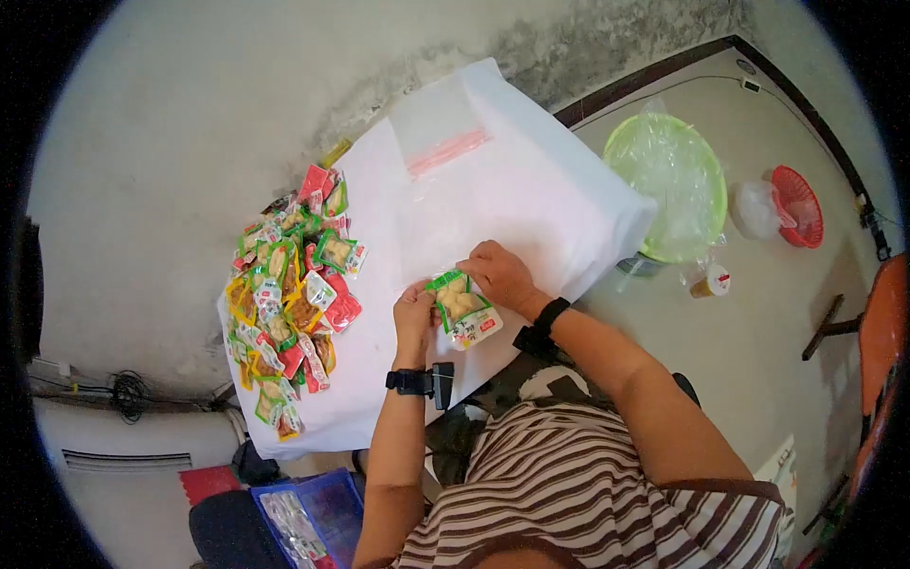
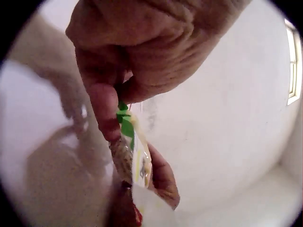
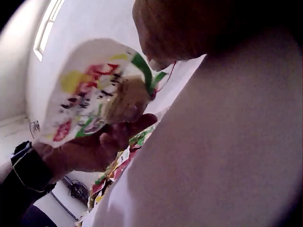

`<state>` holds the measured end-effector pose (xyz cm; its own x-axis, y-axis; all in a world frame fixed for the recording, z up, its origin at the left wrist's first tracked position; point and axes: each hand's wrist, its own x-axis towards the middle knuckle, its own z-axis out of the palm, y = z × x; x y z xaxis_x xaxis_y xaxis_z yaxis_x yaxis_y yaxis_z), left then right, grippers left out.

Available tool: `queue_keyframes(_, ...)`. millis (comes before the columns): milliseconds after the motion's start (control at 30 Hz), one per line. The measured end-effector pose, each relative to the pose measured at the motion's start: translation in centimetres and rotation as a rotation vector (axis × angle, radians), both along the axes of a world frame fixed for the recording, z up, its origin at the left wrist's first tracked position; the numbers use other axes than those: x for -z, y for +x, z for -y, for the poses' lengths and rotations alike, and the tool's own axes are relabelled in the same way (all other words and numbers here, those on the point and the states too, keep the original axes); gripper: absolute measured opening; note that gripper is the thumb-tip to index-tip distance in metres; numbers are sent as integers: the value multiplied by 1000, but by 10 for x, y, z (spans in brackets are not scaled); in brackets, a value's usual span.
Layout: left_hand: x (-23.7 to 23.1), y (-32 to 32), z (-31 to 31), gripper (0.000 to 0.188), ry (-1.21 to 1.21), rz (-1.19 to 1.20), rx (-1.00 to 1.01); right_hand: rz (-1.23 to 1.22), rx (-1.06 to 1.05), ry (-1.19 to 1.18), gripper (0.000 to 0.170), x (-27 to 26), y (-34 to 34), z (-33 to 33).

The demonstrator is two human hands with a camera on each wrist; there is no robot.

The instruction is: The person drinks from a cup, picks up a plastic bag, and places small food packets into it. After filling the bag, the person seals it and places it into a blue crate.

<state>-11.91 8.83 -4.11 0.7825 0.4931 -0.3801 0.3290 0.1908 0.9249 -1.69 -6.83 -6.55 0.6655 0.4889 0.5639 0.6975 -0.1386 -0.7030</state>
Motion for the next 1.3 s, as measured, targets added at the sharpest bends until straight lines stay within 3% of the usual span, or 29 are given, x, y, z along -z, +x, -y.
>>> queue_keyframes(67, 10, 1, 4, 25, 34, 3, -77, 26, -18, -35, 15, 0, -1, 2)
queue_keyframes(133, 13, 0, 10, 36, -113, 49, -253, 152, 21, 13, 19, -8, -2, 6)
queue_keyframes(267, -4, -13, 8, 43, 70, -46, -224, 151, 108, -74, 26, -14, -34, 40)
queue_keyframes(333, -7, -21, -5, 48, 531, -174, -77, -195, -9, -412, 33, -20, -53, 53)
queue_keyframes(367, -7, -22, -7, 48, 529, -175, -76, -197, -9, -414, 33, -23, -62, 55)
queue_keyframes(467, -11, -20, -9, 64, 1178, -50, -120, -272, 21, -413, 36, -23, -73, 55)
queue_keyframes(567, -15, -12, -9, 58, 1349, 85, -5, -254, 56, -374, 40, -19, -69, 50)
queue_keyframes(633, -12, -8, -12, 51, 1308, 135, 35, -566, 32, -429, 41, -27, -64, 46)
queue_keyframes(700, -11, -6, -12, 31, 1214, 215, 57, -691, 3, -411, 39, -14, -57, 41)
queue_keyframes(767, -2, -4, -15, 26, 1201, 213, 67, -814, -28, -395, 37, -2, -53, 39)
queue_keyframes(833, 5, -2, -17, 21, 1190, 204, 76, -1187, -109, -186, 28, -4, -51, 38)
queue_keyframes(967, 9, -8, -13, 8, 1268, 249, 63, -1263, -120, -110, 20, -14, -52, 38)
queue_keyframes(1033, 8, -13, -7, 6, 1284, 281, 39, -1184, -164, 84, 15, -9, -52, 39)
queue_keyframes(1133, 8, -20, -1, 7, 1256, 294, 16, -1270, -195, 265, 12, -14, -49, 40)
queue_keyframes(1300, 8, -24, 3, 8, 1206, 358, 56, -1273, -175, 338, 18, -8, -39, 25)
